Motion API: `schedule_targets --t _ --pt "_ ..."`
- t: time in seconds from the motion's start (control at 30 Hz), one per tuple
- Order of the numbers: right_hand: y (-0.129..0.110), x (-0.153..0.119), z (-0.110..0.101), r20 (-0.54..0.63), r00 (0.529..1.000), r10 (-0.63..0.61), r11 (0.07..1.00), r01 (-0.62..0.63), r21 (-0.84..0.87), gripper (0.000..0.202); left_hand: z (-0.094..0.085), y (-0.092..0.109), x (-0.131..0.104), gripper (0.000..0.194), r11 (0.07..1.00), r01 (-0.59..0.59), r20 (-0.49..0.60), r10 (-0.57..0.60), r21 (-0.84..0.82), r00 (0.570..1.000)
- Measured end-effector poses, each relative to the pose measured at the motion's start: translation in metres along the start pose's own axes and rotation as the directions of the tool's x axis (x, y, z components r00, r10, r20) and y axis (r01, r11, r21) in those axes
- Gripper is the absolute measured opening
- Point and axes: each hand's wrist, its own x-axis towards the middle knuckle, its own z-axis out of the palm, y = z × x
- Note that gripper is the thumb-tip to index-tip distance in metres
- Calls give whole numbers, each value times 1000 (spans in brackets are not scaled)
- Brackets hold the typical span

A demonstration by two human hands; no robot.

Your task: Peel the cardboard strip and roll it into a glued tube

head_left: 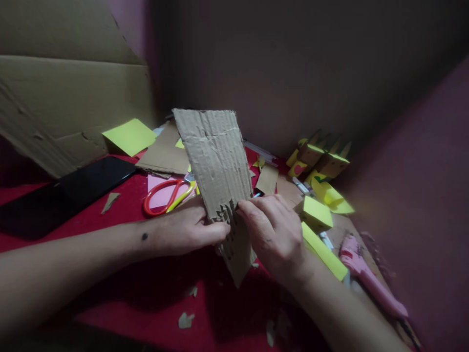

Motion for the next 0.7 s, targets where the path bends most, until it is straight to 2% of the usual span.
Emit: schedule_targets --t 0.13,0.3,0.53,0.7 --pt "2 2 -5 61 997 -53 998 54 -14 20 0 -1 -2 24 999 27 3 -27 31 1000" --pt "1 -1 -2 52 997 -60 998 61 -19 19 -2 -6 0 26 999 43 23 -43 16 999" --pt "-4 -3 2 31 998 -49 998 50 -36 17 -2 -1 4 27 1000 -7 36 7 -23 999" --pt "-5 -4 8 3 1000 1 999 0 -47 14 -3 -1 4 26 1000 1 43 -2 3 999"
